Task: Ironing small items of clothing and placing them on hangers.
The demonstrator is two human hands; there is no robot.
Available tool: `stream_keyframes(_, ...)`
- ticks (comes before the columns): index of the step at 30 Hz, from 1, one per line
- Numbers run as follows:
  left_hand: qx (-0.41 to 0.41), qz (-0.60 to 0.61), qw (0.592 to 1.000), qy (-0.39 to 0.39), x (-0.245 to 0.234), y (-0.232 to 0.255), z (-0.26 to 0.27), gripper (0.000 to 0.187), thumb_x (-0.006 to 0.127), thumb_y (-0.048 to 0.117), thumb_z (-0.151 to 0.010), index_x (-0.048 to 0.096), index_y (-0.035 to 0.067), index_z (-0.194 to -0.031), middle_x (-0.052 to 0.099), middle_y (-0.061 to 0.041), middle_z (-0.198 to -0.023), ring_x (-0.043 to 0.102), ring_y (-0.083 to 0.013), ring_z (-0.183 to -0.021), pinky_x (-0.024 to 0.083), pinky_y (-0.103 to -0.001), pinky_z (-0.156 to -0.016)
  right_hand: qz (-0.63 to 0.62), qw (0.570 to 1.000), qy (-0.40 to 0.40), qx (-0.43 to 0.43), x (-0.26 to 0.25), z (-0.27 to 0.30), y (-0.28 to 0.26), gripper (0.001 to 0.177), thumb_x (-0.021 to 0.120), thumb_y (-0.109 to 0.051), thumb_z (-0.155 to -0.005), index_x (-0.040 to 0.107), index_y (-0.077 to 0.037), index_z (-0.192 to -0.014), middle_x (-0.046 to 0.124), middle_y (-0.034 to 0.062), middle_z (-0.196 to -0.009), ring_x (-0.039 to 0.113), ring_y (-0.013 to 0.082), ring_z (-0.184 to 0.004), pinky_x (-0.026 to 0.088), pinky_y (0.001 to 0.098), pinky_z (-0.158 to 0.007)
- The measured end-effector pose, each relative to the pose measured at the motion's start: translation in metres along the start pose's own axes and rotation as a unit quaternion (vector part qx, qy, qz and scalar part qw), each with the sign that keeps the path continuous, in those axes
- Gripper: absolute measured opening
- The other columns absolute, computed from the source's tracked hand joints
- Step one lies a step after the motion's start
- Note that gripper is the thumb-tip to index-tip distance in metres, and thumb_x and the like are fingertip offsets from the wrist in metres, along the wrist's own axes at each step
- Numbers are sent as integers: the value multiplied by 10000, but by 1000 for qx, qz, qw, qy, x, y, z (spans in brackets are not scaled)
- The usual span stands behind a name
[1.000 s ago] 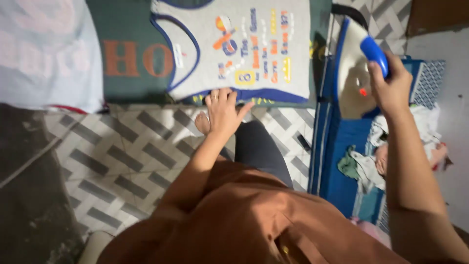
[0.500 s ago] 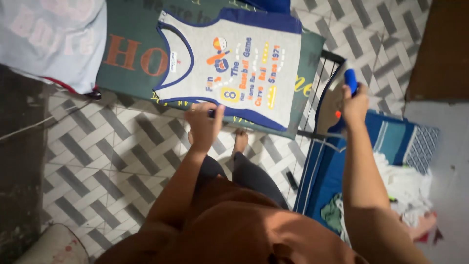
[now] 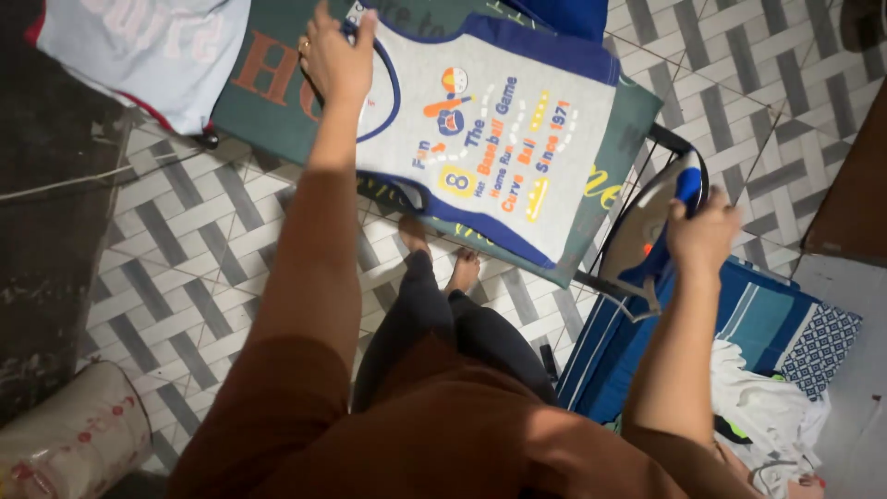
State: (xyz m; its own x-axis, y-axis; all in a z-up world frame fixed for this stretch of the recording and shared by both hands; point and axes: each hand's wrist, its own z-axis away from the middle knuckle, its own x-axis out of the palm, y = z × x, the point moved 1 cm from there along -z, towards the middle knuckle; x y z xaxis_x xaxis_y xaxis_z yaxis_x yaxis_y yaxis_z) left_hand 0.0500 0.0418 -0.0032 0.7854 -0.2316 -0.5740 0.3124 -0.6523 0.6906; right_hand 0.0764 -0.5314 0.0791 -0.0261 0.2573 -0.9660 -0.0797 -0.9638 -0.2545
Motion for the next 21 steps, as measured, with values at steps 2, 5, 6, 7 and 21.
stream_keyframes(2,-60,-101,990,-74,13,7,-25,633,836,515,-805,642,30,-1164,683,-170,-1126,599,-433,-1092,431,-538,-859,-27,991,99,-84,-1,-8,-23,495,768,-243,-968,583,-22,-1371,579,263,-1279,522,461,-1210,437,543,-1004)
stream_keyframes(5,-84,-125,977,-149,47,-21,-33,310,767,409,-848,734,151,-1016,739,-102,-1037,678,-363,-1006,502,-490,-868,-159,965,128,-164,27,-40,-93,396,732,-295,-1073,643,-62,-1380,591,192,-1374,517,377,-1344,420,478,-1157)
stream_keyframes(6,-83,-125,977,-151,46,-18,-31,310,767,409,-848,734,151,-1016,739,-102,-1037,678,-363,-1006,502,-490,-868,-158,966,127,-162,57,-60,-107,396,732,-295,-1073,643,-62,-1380,591,192,-1374,517,377,-1344,420,478,-1157)
stream_keyframes(7,-25,20,991,-129,46,-13,-33,297,749,367,-902,715,118,-1059,743,-141,-1011,696,-387,-973,539,-474,-838,-130,973,140,-125,88,-83,-124,461,744,-330,-1023,623,-37,-1357,549,222,-1357,442,420,-1337,333,565,-1105)
stream_keyframes(21,189,-69,978,-46,79,27,-77,456,690,416,-989,578,40,-1221,638,-203,-1155,595,-408,-1087,420,-511,-963,-73,982,174,16,116,-133,-188,501,651,-370,-1072,488,-60,-1431,426,175,-1531,293,383,-1487,107,631,-1221)
